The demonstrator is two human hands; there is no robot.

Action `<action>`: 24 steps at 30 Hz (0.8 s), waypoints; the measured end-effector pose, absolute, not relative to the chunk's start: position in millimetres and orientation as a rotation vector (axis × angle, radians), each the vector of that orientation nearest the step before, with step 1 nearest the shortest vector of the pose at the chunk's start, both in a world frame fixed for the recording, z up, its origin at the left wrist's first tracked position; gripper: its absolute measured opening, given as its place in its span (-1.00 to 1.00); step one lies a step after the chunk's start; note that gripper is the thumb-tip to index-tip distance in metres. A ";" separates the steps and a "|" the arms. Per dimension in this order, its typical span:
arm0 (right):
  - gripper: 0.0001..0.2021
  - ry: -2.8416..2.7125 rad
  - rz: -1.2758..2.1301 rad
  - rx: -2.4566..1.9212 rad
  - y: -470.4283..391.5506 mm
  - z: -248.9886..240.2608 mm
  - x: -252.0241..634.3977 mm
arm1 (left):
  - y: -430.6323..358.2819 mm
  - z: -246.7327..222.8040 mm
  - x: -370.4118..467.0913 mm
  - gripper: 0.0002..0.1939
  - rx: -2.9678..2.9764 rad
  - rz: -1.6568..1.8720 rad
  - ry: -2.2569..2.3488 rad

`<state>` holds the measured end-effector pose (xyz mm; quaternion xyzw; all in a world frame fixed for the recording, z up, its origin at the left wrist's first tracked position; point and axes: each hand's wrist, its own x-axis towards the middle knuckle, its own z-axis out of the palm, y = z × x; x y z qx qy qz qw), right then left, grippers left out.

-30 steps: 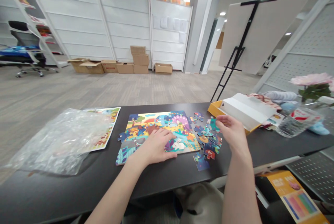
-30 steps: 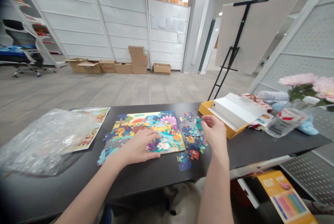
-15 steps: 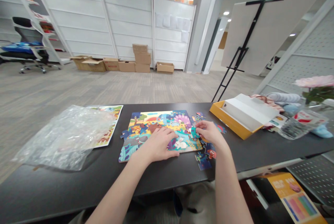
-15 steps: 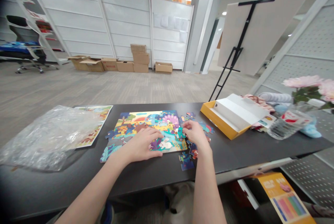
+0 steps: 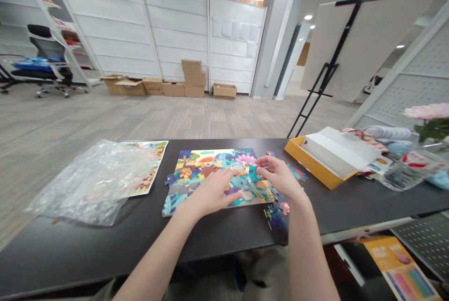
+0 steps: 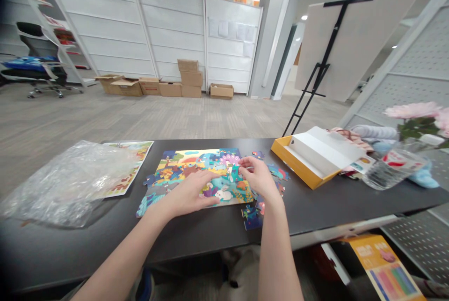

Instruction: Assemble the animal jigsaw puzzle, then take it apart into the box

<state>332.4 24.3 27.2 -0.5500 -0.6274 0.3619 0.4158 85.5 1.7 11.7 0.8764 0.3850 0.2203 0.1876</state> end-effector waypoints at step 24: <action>-0.69 -1.655 1.235 -1.075 27.3 39.8 239.1 | -7.3 26.5 25.4 -0.61 1.502 1.009 1.055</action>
